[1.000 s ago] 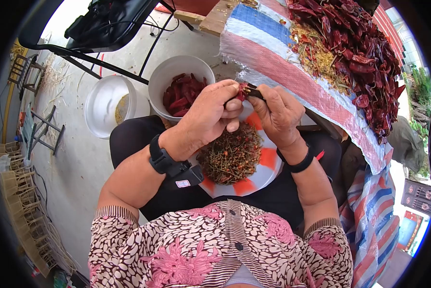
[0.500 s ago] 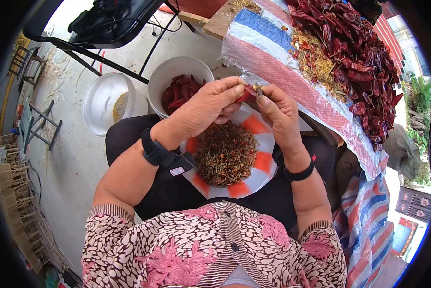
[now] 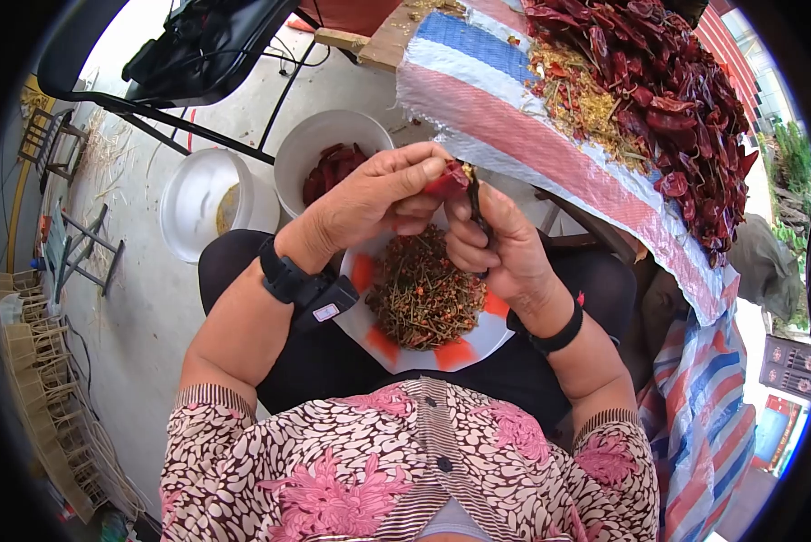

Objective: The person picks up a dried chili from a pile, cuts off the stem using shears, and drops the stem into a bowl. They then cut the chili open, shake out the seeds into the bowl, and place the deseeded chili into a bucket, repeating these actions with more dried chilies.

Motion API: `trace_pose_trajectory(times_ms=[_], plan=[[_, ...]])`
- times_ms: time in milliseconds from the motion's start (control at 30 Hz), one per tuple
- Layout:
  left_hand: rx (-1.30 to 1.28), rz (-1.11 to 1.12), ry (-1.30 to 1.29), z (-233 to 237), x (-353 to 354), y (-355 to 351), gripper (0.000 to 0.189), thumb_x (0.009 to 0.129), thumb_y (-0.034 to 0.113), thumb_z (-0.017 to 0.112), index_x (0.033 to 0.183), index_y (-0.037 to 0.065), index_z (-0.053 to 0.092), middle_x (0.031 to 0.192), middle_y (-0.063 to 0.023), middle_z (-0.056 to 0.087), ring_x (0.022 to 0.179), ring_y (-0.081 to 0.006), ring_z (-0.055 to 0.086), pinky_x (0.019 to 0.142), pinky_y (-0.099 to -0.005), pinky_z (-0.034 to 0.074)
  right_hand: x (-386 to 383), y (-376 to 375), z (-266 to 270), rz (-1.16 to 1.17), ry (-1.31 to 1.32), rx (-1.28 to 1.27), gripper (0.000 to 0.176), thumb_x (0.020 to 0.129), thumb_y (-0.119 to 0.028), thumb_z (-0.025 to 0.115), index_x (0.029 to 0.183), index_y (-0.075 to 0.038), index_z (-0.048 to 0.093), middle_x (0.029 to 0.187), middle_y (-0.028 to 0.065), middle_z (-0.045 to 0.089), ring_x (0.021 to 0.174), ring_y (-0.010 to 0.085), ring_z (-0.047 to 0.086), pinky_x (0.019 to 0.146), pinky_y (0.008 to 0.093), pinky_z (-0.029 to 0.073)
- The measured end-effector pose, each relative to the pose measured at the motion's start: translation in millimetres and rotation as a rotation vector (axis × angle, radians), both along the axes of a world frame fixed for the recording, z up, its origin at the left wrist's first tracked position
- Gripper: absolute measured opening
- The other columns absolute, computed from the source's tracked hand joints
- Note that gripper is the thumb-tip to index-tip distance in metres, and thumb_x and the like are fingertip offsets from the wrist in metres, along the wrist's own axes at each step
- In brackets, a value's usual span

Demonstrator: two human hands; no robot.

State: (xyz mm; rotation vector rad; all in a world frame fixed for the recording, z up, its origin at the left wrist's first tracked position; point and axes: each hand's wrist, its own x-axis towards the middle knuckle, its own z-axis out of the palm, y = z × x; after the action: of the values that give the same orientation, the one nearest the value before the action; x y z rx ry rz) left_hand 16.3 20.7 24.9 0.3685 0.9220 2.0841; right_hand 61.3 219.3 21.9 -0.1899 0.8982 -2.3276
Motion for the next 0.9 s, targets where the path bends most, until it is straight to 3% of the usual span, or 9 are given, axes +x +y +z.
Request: trace_pose_trajectory(times_ms=[33, 133, 200, 267, 367, 433, 600, 700, 900], plan=[[0.013, 0.041, -0.044, 0, 2, 2, 0.024, 0.097, 0.031, 0.055, 0.108, 0.009, 0.053, 0.073, 0.0069, 0.044, 0.059, -0.0006, 0.033, 0.048, -0.0163, 0.027, -2, 2, 3, -0.026, 0.049, 0.089, 0.025, 0.097, -0.031, 0.053, 0.095, -0.006, 0.055, 0.069, -0.0033, 0.044, 0.05, 0.0024, 0.033, 0.044, 0.0169, 0.023], [-0.326, 0.13, 0.292, 2, -1, 2, 0.029, 0.094, 0.034, 0.058, 0.107, 0.008, 0.052, 0.077, 0.0058, 0.044, 0.061, -0.0016, 0.035, 0.05, -0.0168, 0.031, -7, 5, 9, -0.166, 0.156, 0.366, 0.023, 0.096, -0.03, 0.055, 0.098, -0.006, 0.056, 0.069, -0.0059, 0.045, 0.052, 0.0008, 0.034, 0.044, 0.0162, 0.023], [-0.286, 0.123, 0.273, 1, -3, 3, 0.028, 0.095, 0.032, 0.057, 0.108, 0.007, 0.052, 0.078, 0.0053, 0.044, 0.062, -0.0021, 0.035, 0.05, -0.0167, 0.032, -8, 6, 8, -0.179, 0.274, 0.5, 0.026, 0.095, -0.032, 0.056, 0.102, -0.007, 0.056, 0.068, -0.007, 0.041, 0.052, 0.001, 0.031, 0.046, 0.0166, 0.024], [-0.258, 0.126, 0.278, 0, -4, 3, 0.026, 0.096, 0.03, 0.056, 0.108, 0.007, 0.052, 0.078, 0.0055, 0.044, 0.062, -0.0023, 0.035, 0.051, -0.0165, 0.032, -10, 10, 10, -0.186, 0.349, 0.572, 0.025, 0.095, -0.031, 0.056, 0.102, -0.007, 0.056, 0.068, -0.0078, 0.041, 0.052, 0.0005, 0.031, 0.046, 0.0163, 0.023], [-0.264, 0.127, 0.328, -4, -5, 3, 0.024, 0.097, 0.029, 0.054, 0.107, 0.007, 0.053, 0.077, 0.0066, 0.043, 0.062, -0.0021, 0.036, 0.052, -0.0161, 0.032, -11, 16, 14, -0.183, 0.399, 0.669, 0.027, 0.095, -0.03, 0.058, 0.101, -0.004, 0.058, 0.082, -0.0067, 0.05, 0.07, 0.001, 0.041, 0.061, 0.0166, 0.035], [-0.305, 0.113, 0.384, -3, -6, 2, 0.022, 0.098, 0.028, 0.053, 0.106, 0.007, 0.054, 0.076, 0.0073, 0.043, 0.063, -0.0015, 0.036, 0.053, -0.0158, 0.032, -11, 18, 12, -0.154, 0.412, 0.694, 0.029, 0.095, -0.03, 0.058, 0.104, -0.003, 0.058, 0.084, -0.006, 0.051, 0.075, 0.0021, 0.042, 0.067, 0.0179, 0.036], [-0.384, 0.105, 0.42, -3, -4, 2, 0.02, 0.098, 0.027, 0.054, 0.102, 0.008, 0.056, 0.076, 0.008, 0.045, 0.066, -0.0003, 0.039, 0.056, -0.0155, 0.032, -8, 15, 11, -0.178, 0.441, 0.717, 0.03, 0.094, -0.03, 0.059, 0.105, -0.002, 0.057, 0.084, -0.0038, 0.052, 0.076, 0.0043, 0.044, 0.069, 0.0203, 0.039], [-0.397, 0.137, 0.431, -8, -3, 4, 0.019, 0.097, 0.026, 0.054, 0.101, 0.008, 0.057, 0.076, 0.0083, 0.045, 0.067, -0.0001, 0.039, 0.057, -0.0155, 0.032, -10, 16, 9, -0.247, 0.65, 0.923, 0.031, 0.093, -0.03, 0.061, 0.106, -0.002, 0.057, 0.08, 0.0009, 0.053, 0.073, 0.0077, 0.046, 0.067, 0.0232, 0.041], [-0.446, 0.234, 0.487, -10, -1, 9, 0.022, 0.098, 0.028, 0.053, 0.099, 0.007, 0.057, 0.072, 0.0065, 0.047, 0.067, -0.0007, 0.041, 0.059, -0.0176, 0.036, -14, 11, 4, -0.33, 0.743, 0.993, 0.03, 0.091, -0.03, 0.063, 0.102, -0.003, 0.057, 0.079, 0.008, 0.055, 0.071, 0.0137, 0.05, 0.067, 0.0278, 0.044]])
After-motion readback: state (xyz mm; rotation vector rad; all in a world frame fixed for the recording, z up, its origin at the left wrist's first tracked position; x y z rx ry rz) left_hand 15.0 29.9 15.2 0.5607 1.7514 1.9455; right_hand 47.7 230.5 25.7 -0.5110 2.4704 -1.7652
